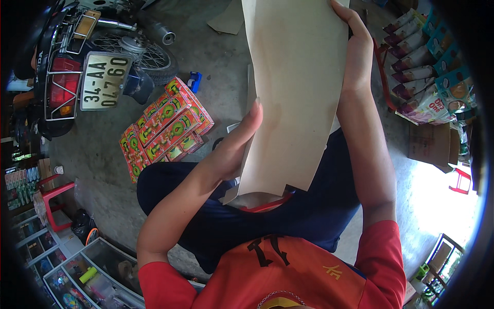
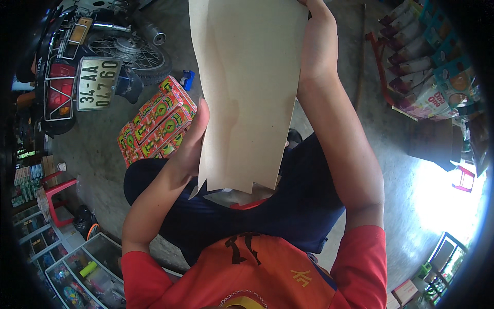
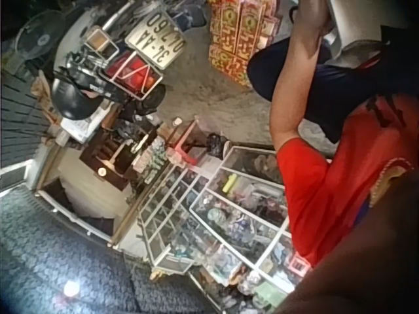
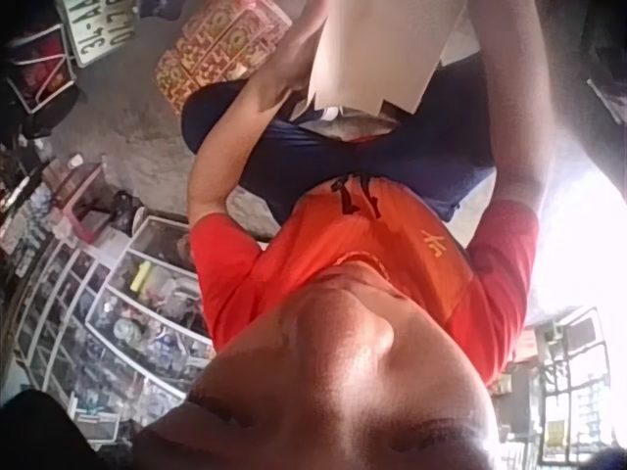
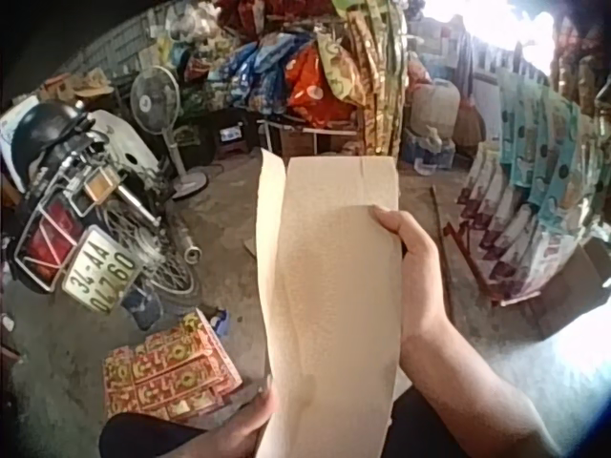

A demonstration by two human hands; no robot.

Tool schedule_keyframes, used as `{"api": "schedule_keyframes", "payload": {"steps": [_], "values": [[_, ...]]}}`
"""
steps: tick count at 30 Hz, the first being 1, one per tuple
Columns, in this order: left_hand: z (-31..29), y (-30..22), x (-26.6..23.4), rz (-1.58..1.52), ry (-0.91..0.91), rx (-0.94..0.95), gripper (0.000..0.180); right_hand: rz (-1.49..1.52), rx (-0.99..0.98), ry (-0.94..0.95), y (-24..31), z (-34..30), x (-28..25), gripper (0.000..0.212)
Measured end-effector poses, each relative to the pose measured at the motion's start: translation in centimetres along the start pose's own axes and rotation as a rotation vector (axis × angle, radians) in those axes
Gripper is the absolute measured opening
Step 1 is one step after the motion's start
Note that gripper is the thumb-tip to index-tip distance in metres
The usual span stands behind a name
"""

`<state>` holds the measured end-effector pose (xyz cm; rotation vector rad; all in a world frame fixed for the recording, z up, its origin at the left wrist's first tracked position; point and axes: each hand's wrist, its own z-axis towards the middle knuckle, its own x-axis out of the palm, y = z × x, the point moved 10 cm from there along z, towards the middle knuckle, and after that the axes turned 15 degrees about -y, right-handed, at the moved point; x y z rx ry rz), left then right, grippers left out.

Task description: Assembling and stapling a cardboard box for retail goods.

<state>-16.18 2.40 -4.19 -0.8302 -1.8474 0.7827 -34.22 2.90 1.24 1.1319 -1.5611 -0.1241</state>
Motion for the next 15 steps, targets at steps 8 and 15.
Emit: {"api": "schedule_keyframes", "payload": {"steps": [8,15], "values": [[-0.6,-0.1,-0.5,-0.028,0.035,-0.026,0.092,-0.136,-0.106,-0.091,1.5,0.8,-1.2,0.028],[-1.3,1.0,-1.1,-0.119,0.062,-0.148,0.091,-0.195,-0.238,-0.184,4.5,1.7,-2.0,0.031]]}}
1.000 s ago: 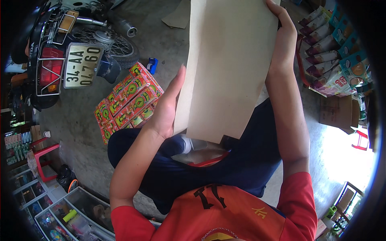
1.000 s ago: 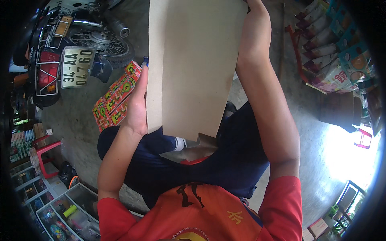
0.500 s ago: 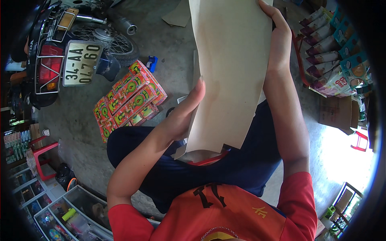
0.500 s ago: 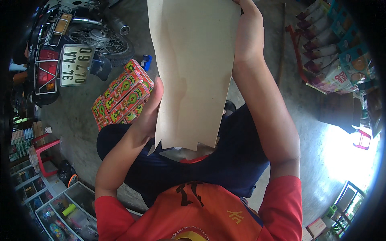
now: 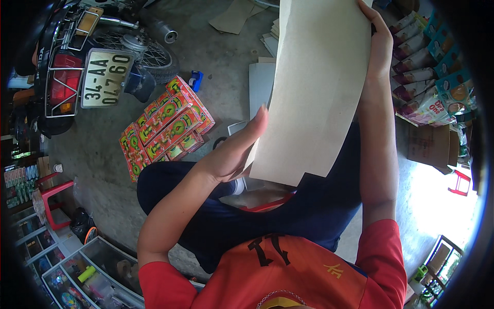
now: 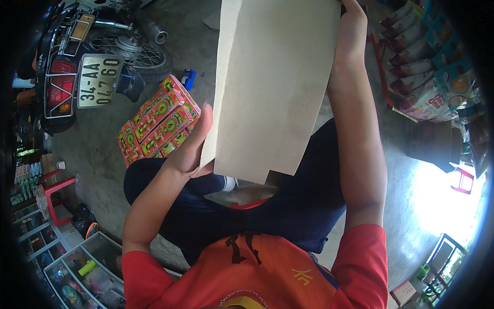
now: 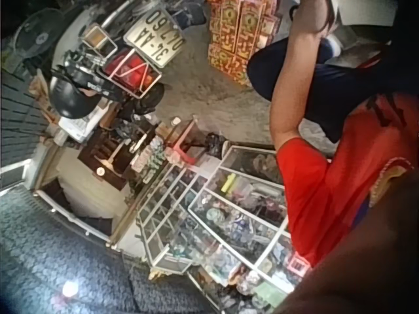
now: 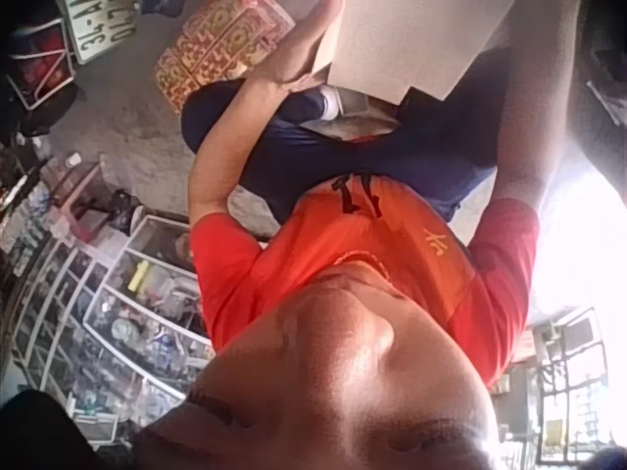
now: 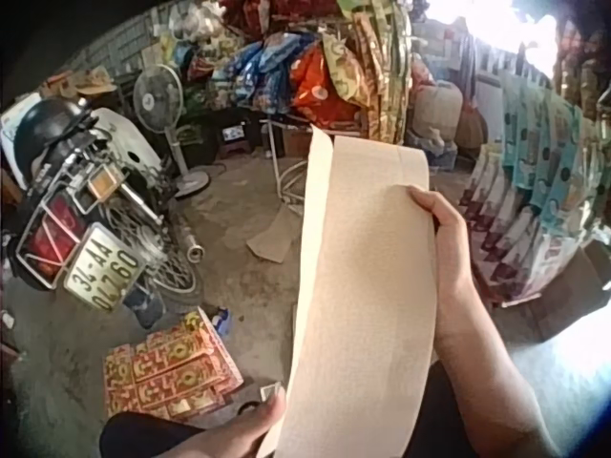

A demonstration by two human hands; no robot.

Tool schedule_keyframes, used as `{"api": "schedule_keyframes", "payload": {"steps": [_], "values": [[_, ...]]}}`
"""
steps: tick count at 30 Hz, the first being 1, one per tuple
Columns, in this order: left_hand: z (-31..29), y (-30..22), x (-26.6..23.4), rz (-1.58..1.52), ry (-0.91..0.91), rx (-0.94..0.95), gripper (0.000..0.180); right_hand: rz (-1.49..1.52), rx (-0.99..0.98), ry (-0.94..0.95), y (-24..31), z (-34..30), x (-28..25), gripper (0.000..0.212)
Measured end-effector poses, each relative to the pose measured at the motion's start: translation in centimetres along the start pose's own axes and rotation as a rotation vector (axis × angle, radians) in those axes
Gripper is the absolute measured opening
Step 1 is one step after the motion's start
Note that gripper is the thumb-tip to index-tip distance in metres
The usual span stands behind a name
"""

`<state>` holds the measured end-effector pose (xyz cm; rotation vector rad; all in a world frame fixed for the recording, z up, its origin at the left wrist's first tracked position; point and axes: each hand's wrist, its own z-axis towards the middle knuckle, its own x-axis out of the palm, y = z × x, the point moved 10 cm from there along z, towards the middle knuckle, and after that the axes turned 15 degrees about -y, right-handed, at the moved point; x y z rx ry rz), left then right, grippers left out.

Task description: Assembling and stapling a cardboard box for retail goods.

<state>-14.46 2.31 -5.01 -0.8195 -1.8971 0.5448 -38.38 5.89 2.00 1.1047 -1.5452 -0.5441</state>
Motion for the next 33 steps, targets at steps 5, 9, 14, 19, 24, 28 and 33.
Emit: {"api": "schedule_keyframes", "payload": {"steps": [5,9,14,19,24,28,33], "values": [[0.8,0.0,0.3,0.226,-0.018,0.031,0.087,-0.009,0.081,0.035,-0.9,1.0,-0.4,0.032],[0.6,0.1,0.1,0.261,0.009,-0.021,0.087,-0.001,0.065,0.064,-0.5,1.9,-0.2,0.034],[0.1,-0.2,-0.4,0.061,-0.179,0.046,0.079,0.011,0.030,0.050,0.4,3.1,-0.8,0.036],[0.8,0.3,-0.1,0.316,-0.004,0.058,0.065,-0.050,-0.021,0.101,0.7,4.9,-1.5,0.036],[0.6,0.2,-0.7,0.423,-0.023,0.158,0.076,-0.125,0.013,0.053,-0.2,4.0,-0.9,0.036],[0.8,-1.2,-1.0,0.106,-0.190,0.135,0.077,-0.224,0.134,0.075,-3.1,0.9,0.4,0.034],[0.2,-4.1,-1.6,-0.023,-0.390,0.299,0.072,-0.201,0.195,0.096,-5.4,-3.4,2.2,0.032]]}}
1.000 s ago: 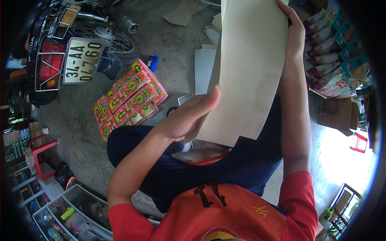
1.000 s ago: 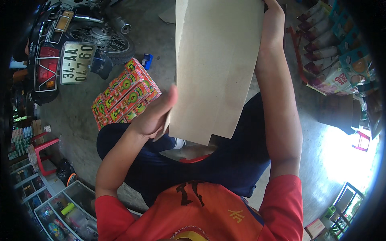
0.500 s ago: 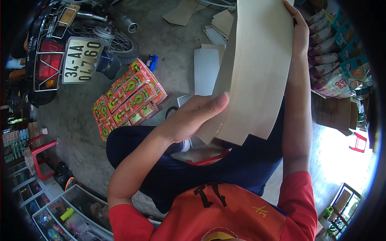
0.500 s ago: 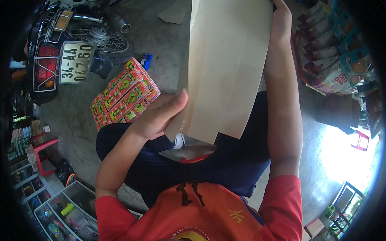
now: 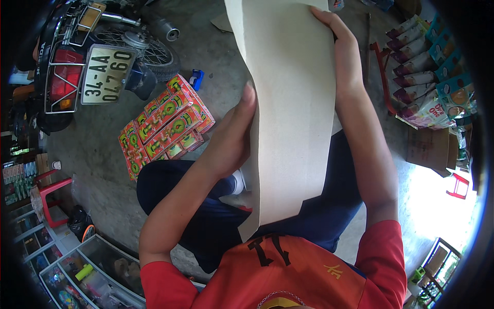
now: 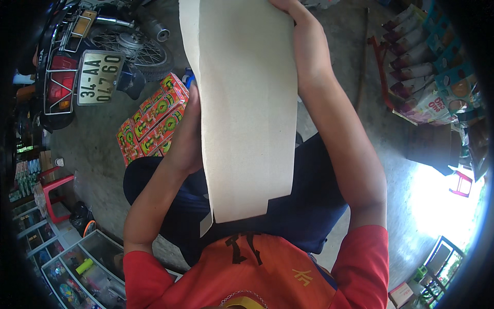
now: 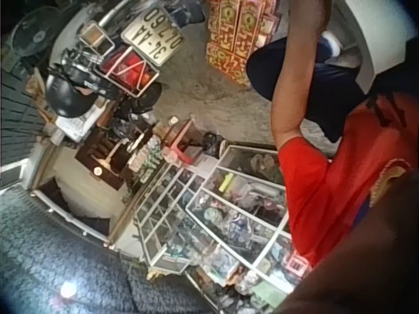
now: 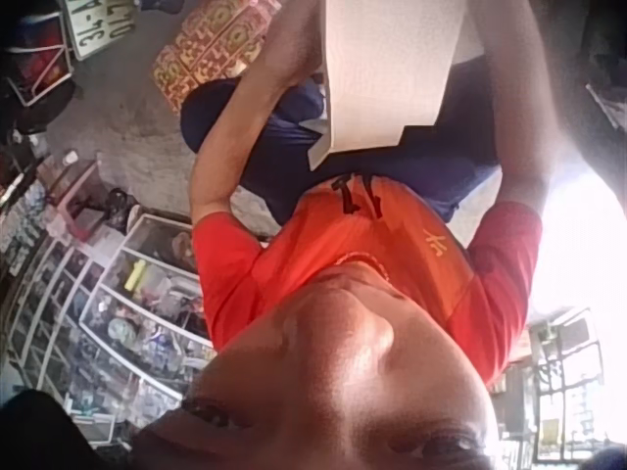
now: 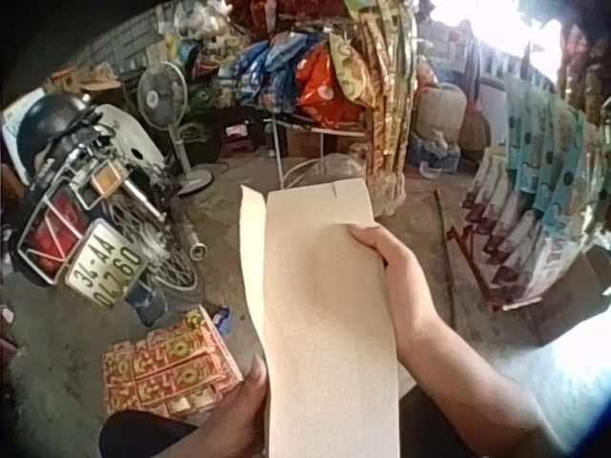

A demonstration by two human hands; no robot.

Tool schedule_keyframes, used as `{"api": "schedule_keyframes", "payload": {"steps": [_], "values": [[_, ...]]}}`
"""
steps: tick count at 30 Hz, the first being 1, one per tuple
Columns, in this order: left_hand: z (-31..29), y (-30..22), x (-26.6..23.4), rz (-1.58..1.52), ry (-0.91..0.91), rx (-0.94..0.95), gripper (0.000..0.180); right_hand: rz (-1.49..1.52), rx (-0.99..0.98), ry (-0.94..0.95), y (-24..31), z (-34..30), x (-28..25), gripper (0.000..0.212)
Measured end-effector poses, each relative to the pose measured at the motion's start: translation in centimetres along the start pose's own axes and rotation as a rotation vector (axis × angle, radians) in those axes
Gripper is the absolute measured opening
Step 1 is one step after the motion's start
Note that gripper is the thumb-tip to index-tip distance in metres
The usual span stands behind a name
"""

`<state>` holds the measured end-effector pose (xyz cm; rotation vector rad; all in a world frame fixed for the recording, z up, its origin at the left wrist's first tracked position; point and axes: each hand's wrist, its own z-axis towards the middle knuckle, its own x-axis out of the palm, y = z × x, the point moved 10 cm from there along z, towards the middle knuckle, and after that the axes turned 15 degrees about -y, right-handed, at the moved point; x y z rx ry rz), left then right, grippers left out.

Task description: Assembling and stapling a cardboard box for retail goods.

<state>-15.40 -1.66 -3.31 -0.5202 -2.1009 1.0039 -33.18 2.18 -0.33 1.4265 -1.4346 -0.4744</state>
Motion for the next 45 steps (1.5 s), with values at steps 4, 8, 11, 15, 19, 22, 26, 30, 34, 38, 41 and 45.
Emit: {"api": "schedule_keyframes", "payload": {"steps": [4,8,11,15,19,22,26,30,34,38,41,45], "values": [[0.5,0.2,-0.5,0.134,0.093,0.070,0.068,-0.013,0.004,0.019,-0.2,0.0,0.2,0.029],[0.3,0.1,-0.3,0.021,0.080,0.030,0.073,-0.017,0.020,0.080,0.4,-0.2,0.1,0.028],[0.3,-1.4,-0.5,-0.044,0.087,0.083,0.077,-0.036,0.001,0.132,-0.4,-0.8,0.9,0.028],[1.3,-1.3,-1.7,0.049,0.002,0.149,0.060,0.015,-0.030,0.250,-1.4,-0.1,1.4,0.027],[1.6,-0.7,-2.5,0.023,-0.027,0.130,0.042,-0.075,-0.141,0.211,-0.9,-0.7,1.4,0.027],[1.6,-1.9,-4.1,0.017,-0.101,0.177,0.064,-0.010,-0.054,0.248,-1.3,-1.1,2.0,0.028],[1.2,-4.1,-2.5,-0.627,0.261,0.032,0.103,-0.097,-0.100,0.289,-1.5,-2.6,2.6,0.023],[1.0,-4.8,-4.2,-0.022,-0.303,0.345,0.092,-0.124,-0.203,0.320,-2.6,-3.5,2.9,0.025],[2.2,-3.1,-4.2,0.051,-0.163,0.223,0.079,-0.169,-0.255,0.373,-2.5,-4.8,3.6,0.023],[0.7,-5.2,-4.0,-0.009,-0.283,0.335,0.078,-0.154,-0.220,0.341,-2.7,-4.2,3.4,0.023],[0.7,-6.3,-3.8,-0.182,-0.173,0.364,0.078,-0.086,-0.188,0.365,-2.6,-4.0,3.5,0.022],[1.5,-6.1,-4.4,0.110,-0.245,0.398,0.075,-0.175,-0.211,0.363,-3.1,-4.4,3.6,0.025]]}}
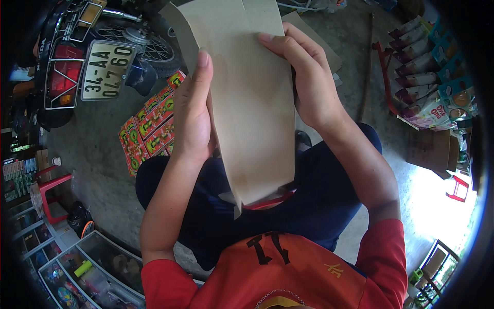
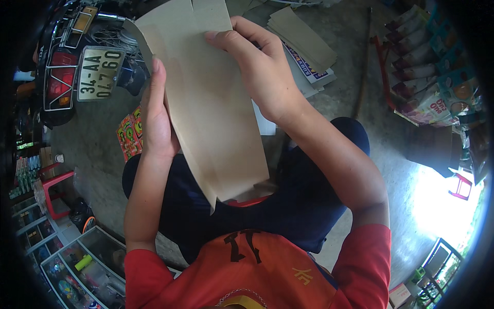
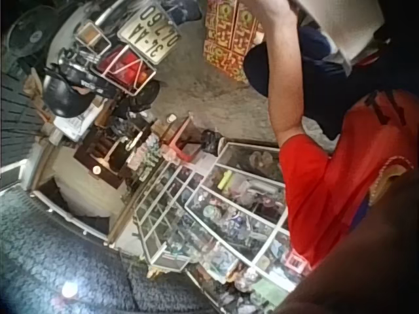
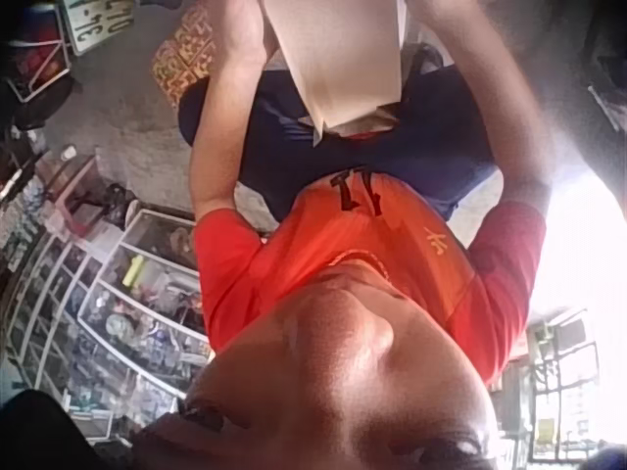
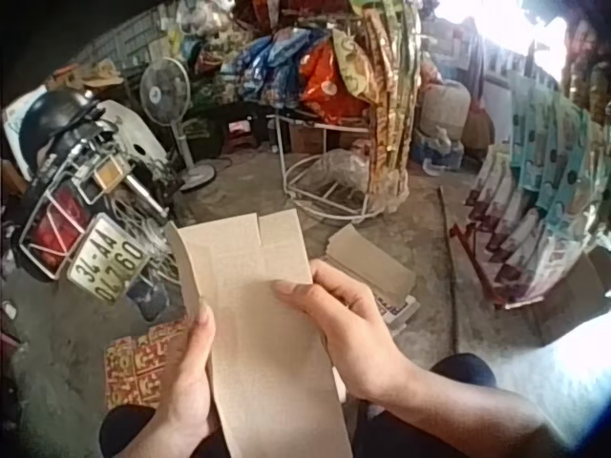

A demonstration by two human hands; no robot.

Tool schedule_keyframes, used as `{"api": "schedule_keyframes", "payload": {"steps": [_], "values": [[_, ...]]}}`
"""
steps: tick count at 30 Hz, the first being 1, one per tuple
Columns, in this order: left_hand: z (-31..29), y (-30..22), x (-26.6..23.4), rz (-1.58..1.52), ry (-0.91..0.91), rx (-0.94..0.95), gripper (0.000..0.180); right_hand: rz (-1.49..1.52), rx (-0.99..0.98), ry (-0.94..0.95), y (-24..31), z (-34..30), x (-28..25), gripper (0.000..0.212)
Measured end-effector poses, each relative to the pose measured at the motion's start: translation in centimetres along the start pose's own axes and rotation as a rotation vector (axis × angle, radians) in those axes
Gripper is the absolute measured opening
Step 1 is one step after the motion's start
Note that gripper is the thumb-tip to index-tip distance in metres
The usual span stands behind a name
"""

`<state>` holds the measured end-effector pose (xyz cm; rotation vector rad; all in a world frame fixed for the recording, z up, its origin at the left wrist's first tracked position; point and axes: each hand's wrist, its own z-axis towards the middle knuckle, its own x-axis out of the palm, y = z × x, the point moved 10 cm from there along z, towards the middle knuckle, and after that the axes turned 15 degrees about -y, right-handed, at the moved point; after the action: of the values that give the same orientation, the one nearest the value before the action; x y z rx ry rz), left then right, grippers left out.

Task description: Assembling and stapling a cardboard box for retail goods.

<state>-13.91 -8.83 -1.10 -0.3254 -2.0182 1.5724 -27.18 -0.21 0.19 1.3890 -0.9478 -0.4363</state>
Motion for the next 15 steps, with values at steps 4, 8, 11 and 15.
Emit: {"api": "schedule_keyframes", "payload": {"steps": [4,8,11,15], "values": [[-0.5,-0.3,0.2,-0.071,0.026,-0.040,0.070,-0.153,-0.141,0.017,1.6,0.0,0.0,0.031],[-0.4,-1.5,0.4,-0.181,0.049,-0.023,0.070,-0.255,-0.356,-0.010,2.8,0.4,-0.5,0.035],[-0.5,-1.1,-0.1,-0.236,0.067,-0.024,0.066,-0.658,-0.517,-0.026,3.8,0.4,-0.5,0.033],[-1.6,-1.0,1.8,0.039,0.170,0.201,0.062,-0.850,-0.839,-0.140,4.6,-1.1,0.1,0.027]]}}
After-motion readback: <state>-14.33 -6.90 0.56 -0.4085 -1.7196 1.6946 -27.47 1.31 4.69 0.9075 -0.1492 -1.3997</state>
